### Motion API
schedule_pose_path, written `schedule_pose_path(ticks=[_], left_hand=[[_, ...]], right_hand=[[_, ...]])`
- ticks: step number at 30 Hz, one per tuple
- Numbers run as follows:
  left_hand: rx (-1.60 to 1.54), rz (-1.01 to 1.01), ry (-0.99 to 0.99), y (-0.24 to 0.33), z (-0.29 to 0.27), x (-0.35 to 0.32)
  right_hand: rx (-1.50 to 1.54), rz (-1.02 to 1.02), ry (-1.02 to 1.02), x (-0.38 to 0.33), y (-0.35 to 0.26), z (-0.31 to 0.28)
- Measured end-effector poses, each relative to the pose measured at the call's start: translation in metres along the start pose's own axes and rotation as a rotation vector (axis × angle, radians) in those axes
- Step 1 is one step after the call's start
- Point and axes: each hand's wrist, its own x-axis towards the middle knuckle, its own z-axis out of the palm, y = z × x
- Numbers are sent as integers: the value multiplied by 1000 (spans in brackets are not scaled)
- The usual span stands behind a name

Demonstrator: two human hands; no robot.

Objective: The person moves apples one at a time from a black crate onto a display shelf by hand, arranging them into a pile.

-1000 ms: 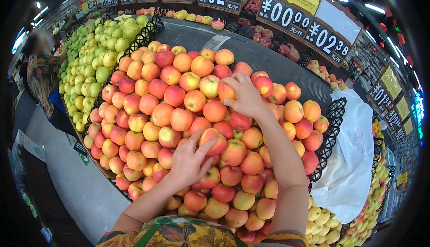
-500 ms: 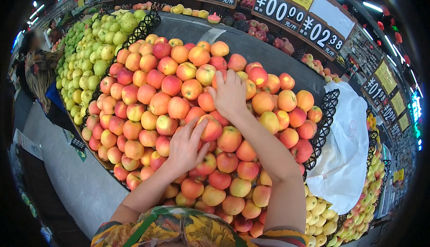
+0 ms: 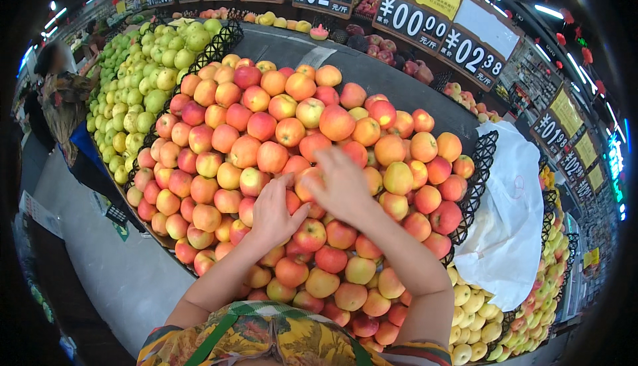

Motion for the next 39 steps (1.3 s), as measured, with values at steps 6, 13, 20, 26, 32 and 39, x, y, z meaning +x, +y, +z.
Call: schedule_pose_path(ticks=[6,13,20,26,32,39], left_hand=[[-41,87,30,0,-6,1],[-105,57,31,-6,-8,-3],[-100,113,9,-3,-9,1],[-203,13,13,-6,-8,3],[-1625,-871,211,-23,-19,21],[-1849,-600,199,-16,-8,45]], right_hand=[[74,8,-18,-12,-4,20],[44,35,444,64,35,-24],[-97,212,316,138,129,2],[-51,146,29,160,172,1],[177,-145,327,113,49,-11],[147,-497,-209,53,-32,-4]])
